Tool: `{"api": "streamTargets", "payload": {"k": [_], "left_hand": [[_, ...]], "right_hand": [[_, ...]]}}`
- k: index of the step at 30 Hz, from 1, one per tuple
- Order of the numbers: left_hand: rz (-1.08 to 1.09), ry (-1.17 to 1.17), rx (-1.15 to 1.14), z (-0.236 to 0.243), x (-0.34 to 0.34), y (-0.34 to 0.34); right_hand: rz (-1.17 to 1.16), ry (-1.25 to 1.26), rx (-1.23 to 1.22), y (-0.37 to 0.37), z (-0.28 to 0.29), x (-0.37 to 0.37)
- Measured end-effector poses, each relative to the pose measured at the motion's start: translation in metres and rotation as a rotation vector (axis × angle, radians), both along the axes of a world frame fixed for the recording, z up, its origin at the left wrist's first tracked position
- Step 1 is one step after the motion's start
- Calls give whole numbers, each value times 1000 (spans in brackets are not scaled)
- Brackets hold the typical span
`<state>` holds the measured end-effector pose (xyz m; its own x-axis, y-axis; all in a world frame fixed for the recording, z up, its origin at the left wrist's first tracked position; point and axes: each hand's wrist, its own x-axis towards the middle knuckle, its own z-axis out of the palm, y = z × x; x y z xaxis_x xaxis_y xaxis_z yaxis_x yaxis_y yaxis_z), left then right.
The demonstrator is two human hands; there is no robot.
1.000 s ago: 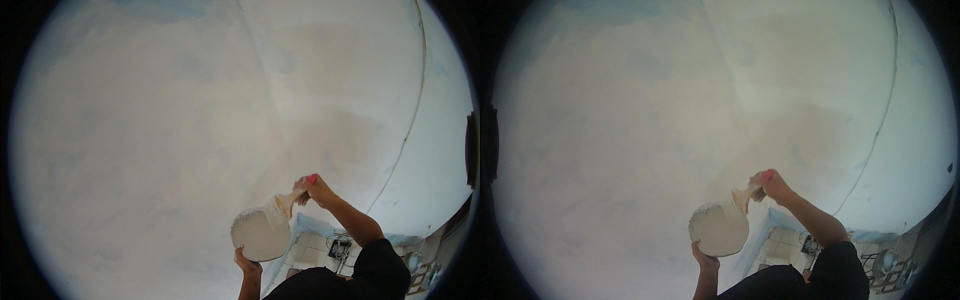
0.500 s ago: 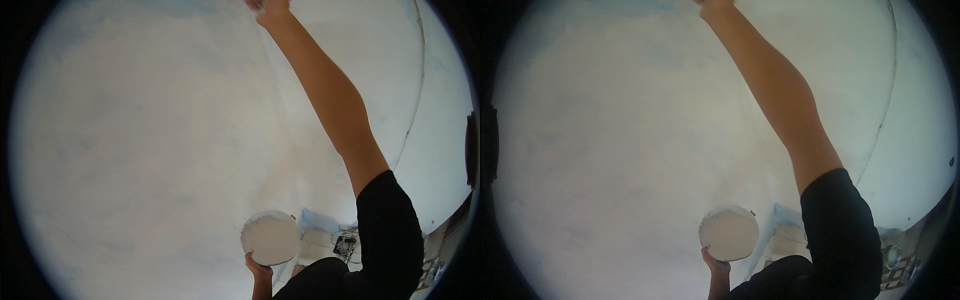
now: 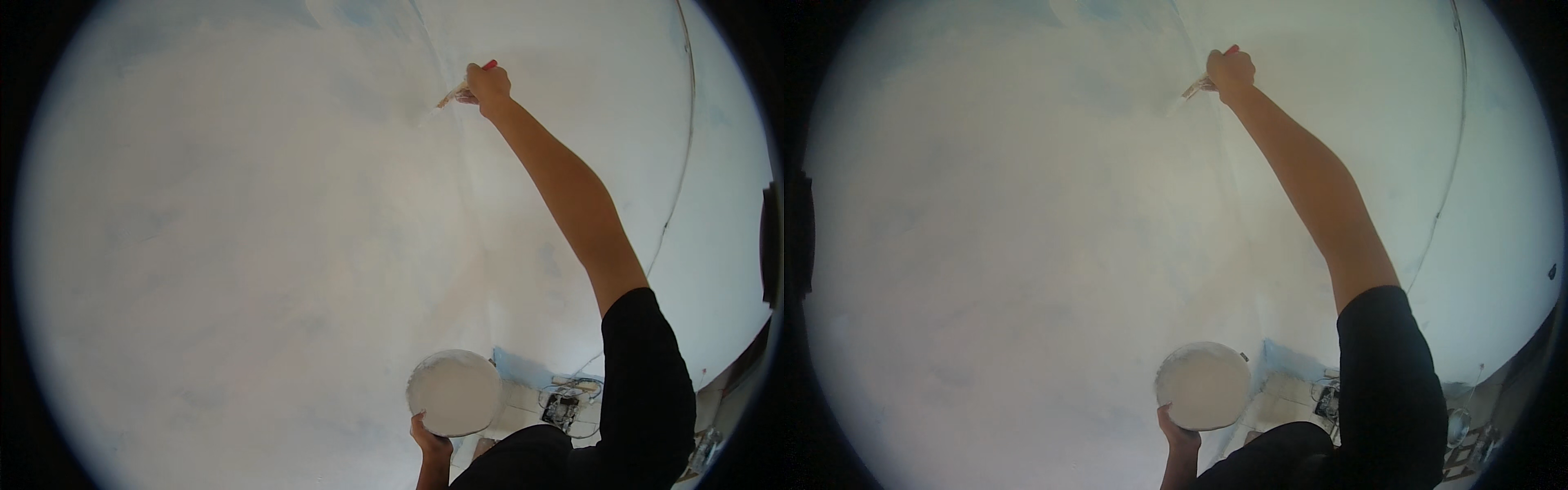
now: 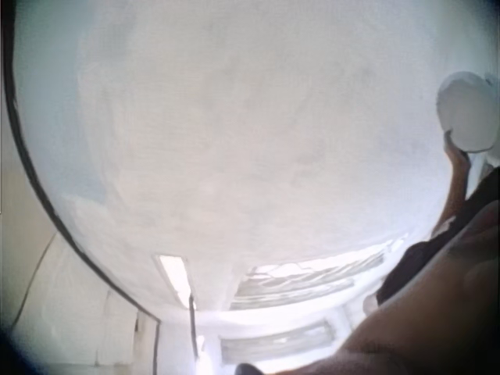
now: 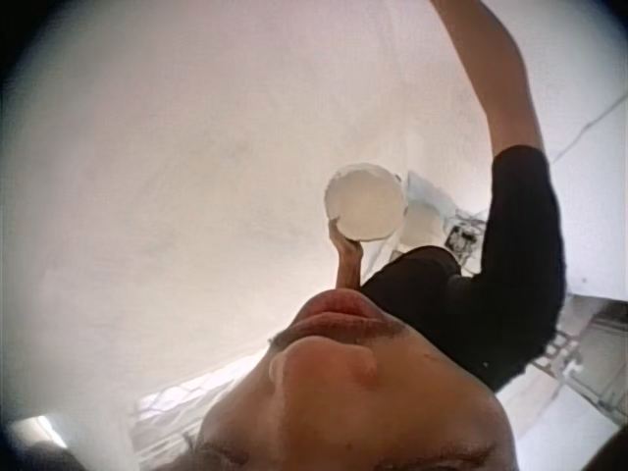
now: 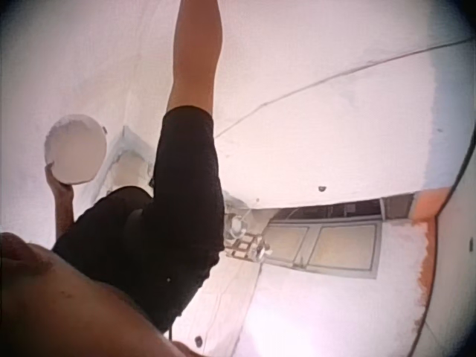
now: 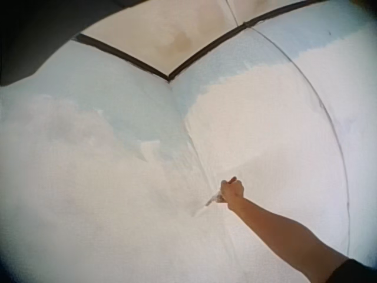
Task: The person paints a ceiling using a brush dipped in a bucket of white paint.
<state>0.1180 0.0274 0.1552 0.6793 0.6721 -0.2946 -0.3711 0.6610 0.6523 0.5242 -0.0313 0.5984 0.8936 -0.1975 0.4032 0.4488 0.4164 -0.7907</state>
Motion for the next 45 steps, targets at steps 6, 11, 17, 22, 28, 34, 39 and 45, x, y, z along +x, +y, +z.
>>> {"api": "streamTargets", "payload": {"k": [6,11,17,22,28,34,39,45], "left_hand": [[21,11,-20,2,7,-5],[72,15,-9,-13,6,-2],[31,34,7,-2,4,-5],[43,96,18,7,8,-10],[29,80,21,-2,3,-3],[48,71,-32,1,14,-11],[31,72,0,10,14,-12],[110,131,-84,10,10,-14]], "right_hand": [[10,-153,-58,37,117,-58],[86,-150,326,22,167,-59],[340,-258,627,23,154,-16],[62,-174,237,31,-10,68],[-205,11,-472,11,-31,33],[-308,-303,-191,55,99,-11],[423,-380,687,59,163,-54],[524,-444,517,94,0,29]]}}
